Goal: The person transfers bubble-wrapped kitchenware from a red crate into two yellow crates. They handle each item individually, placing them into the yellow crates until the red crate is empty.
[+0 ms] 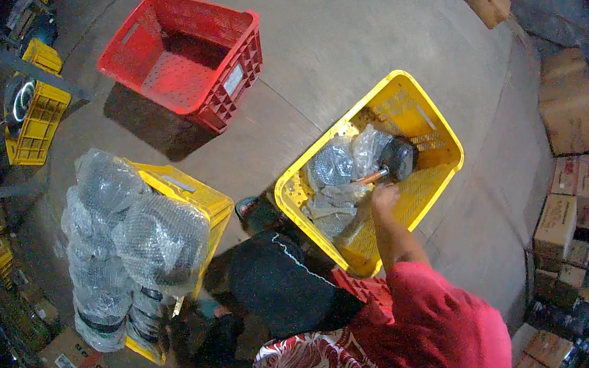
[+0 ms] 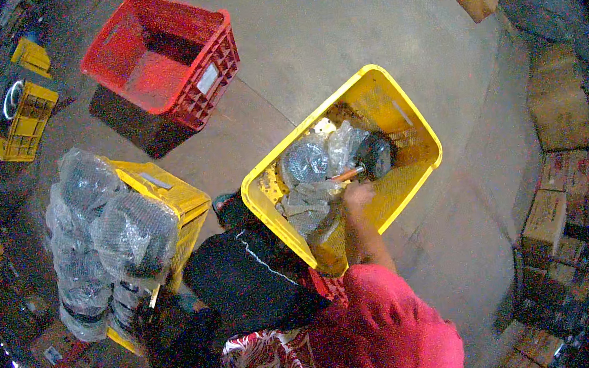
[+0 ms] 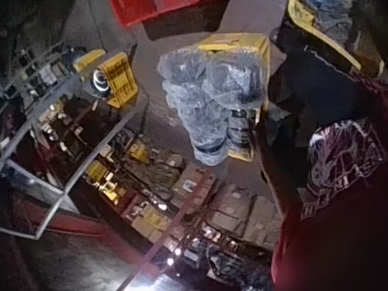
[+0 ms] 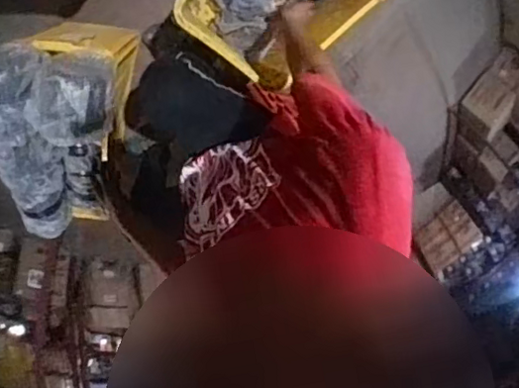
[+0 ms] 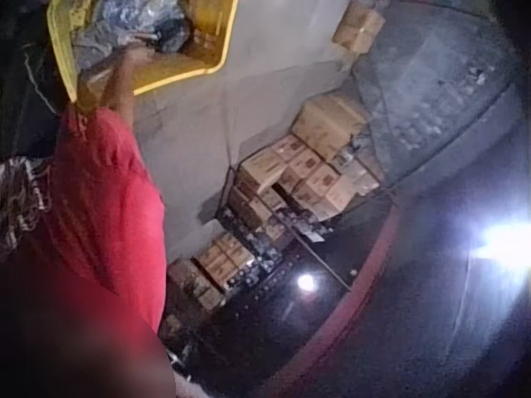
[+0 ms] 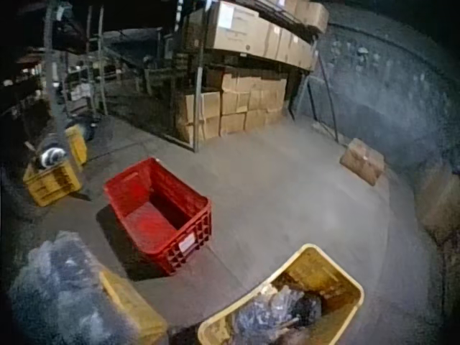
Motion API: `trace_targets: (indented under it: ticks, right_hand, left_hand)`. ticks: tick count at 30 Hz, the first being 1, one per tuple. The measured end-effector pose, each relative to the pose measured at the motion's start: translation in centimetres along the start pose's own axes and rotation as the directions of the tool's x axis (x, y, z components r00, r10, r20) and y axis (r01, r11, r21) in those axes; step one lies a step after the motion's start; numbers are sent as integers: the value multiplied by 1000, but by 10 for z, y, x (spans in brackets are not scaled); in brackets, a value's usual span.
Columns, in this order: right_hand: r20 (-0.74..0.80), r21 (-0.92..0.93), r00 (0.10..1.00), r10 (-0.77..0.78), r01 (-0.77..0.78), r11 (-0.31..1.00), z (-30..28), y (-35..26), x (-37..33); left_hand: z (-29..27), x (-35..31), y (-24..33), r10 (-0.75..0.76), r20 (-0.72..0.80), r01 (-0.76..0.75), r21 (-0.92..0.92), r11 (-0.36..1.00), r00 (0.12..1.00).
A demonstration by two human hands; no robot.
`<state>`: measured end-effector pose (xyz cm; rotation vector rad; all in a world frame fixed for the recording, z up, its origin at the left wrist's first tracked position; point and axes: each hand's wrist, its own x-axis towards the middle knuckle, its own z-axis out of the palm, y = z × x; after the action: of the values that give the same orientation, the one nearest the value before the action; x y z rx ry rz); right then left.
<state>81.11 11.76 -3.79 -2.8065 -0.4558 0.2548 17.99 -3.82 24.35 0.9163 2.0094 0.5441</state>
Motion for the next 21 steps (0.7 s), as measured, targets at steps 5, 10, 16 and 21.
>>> trace_targets:
  ticks: [5,10,16,21]
  right_hand:
    - [355,260,933,-61,-36,965,72,30,58]
    - [854,371,478,206,-836,403,100,22,71]
    - [879,398,463,116,-844,359,37,-26,50]
    - [891,450,453,-25,-876,175,5,-33,35]
  left_hand:
    - [7,-3,10,-63,30,62,23,998,998]
    - [19,-5,20,-82,38,81,30,996,996]
    - [27,-6,29,-84,56,83,21,996,995]
    - [26,-6,33,-58,64,58,2,998,996]
